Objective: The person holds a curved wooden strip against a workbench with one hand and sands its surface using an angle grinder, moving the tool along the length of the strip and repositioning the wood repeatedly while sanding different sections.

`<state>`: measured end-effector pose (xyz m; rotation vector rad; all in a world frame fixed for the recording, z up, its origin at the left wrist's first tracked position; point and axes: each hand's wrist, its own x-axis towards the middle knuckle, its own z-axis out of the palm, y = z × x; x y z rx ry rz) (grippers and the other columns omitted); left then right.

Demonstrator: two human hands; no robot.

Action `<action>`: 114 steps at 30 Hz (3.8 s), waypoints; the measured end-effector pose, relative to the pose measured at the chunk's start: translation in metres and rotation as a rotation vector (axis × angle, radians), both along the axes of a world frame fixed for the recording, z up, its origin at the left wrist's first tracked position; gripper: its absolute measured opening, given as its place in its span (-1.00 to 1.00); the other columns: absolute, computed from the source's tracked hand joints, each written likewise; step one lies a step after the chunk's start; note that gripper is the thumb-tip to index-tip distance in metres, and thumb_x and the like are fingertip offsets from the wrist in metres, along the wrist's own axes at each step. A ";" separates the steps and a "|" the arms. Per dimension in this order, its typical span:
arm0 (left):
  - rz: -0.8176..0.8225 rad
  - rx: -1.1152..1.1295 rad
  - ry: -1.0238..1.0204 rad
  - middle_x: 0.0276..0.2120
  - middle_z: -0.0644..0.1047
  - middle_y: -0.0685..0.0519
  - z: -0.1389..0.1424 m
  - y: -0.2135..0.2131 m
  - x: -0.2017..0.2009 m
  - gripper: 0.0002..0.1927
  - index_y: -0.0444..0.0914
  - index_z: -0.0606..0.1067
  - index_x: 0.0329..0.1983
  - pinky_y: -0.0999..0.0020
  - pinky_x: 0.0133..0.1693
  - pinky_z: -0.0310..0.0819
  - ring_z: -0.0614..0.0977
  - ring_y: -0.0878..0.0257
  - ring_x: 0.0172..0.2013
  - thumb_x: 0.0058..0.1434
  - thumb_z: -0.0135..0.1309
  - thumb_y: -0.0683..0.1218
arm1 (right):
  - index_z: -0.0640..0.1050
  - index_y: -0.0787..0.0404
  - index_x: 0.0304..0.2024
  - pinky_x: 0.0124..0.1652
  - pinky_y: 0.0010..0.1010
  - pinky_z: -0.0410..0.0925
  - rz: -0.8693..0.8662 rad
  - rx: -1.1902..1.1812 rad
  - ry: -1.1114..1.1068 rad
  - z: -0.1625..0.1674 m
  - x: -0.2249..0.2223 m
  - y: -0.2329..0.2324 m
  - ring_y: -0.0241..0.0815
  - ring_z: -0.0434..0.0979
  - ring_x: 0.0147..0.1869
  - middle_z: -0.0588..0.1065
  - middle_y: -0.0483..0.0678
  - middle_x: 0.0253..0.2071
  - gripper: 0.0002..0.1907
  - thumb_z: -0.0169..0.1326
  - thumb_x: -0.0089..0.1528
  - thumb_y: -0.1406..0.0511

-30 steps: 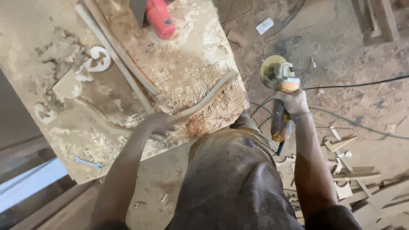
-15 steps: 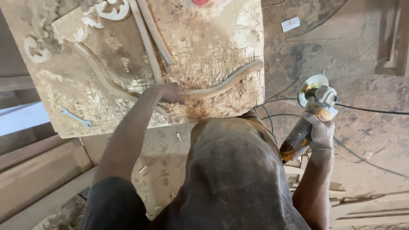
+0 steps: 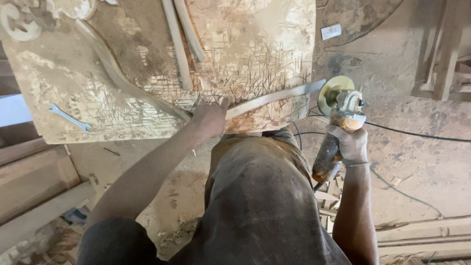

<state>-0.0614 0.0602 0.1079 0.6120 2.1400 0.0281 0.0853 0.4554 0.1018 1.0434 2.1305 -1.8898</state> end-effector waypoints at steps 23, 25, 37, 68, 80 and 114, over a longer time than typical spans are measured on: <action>-0.043 -0.034 0.243 -0.45 0.56 -0.07 -0.015 0.001 0.040 -0.79 -0.43 0.46 -0.07 0.32 -0.57 0.54 0.63 0.21 -0.52 0.28 0.05 -0.21 | 0.62 0.36 -0.19 -0.23 -0.43 0.50 0.487 0.074 -0.140 0.003 -0.050 -0.107 -0.33 0.61 -0.25 0.63 -0.09 -0.28 -0.61 0.39 -0.01 0.29; -0.065 -0.028 0.283 -0.44 0.57 -0.08 -0.017 0.001 0.041 -0.80 -0.43 0.47 -0.09 0.33 -0.57 0.54 0.63 0.22 -0.51 0.28 0.07 -0.21 | 0.64 0.36 -0.20 -0.23 -0.43 0.49 0.533 0.068 -0.138 0.006 -0.052 -0.111 -0.31 0.60 -0.25 0.63 -0.07 -0.29 -0.61 0.40 -0.02 0.29; -0.085 -0.037 0.256 -0.46 0.59 -0.06 -0.009 0.002 0.037 -0.77 -0.43 0.48 -0.07 0.33 -0.58 0.51 0.64 0.22 -0.53 0.27 0.10 -0.19 | 0.65 0.32 -0.18 -0.17 -0.40 0.52 0.621 0.178 -0.263 0.015 -0.062 -0.126 -0.26 0.67 -0.23 0.66 -0.01 -0.28 -0.57 0.38 -0.04 0.22; -0.009 -0.034 0.182 -0.42 0.63 -0.09 -0.004 0.008 0.032 -0.80 -0.45 0.47 -0.06 0.24 -0.50 0.63 0.73 0.12 -0.47 0.33 -0.01 -0.22 | 0.61 0.24 -0.07 -0.13 -0.25 0.57 0.186 0.393 -0.348 0.014 -0.069 -0.026 -0.10 0.71 -0.13 0.65 0.03 -0.14 -0.45 0.37 -0.01 0.08; -0.140 -0.165 0.200 -0.41 0.63 -0.13 -0.007 0.008 0.031 -0.71 -0.45 0.43 0.03 0.25 -0.53 0.61 0.73 0.10 -0.45 0.28 0.00 -0.21 | 0.60 0.26 -0.09 -0.14 -0.26 0.53 0.438 0.504 -0.436 0.008 -0.050 -0.043 -0.05 0.70 -0.16 0.66 0.11 -0.21 -0.43 0.37 -0.04 0.08; 0.035 0.110 -0.001 -0.28 0.62 -0.27 -0.081 -0.032 -0.002 -0.71 -0.41 0.49 -0.10 -0.07 -0.16 0.58 0.69 -0.17 -0.20 0.15 0.05 -0.15 | 0.60 0.34 -0.15 -0.16 -0.25 0.51 0.481 0.314 -0.264 0.016 -0.034 -0.100 -0.08 0.70 -0.20 0.66 0.09 -0.25 -0.48 0.41 -0.04 0.16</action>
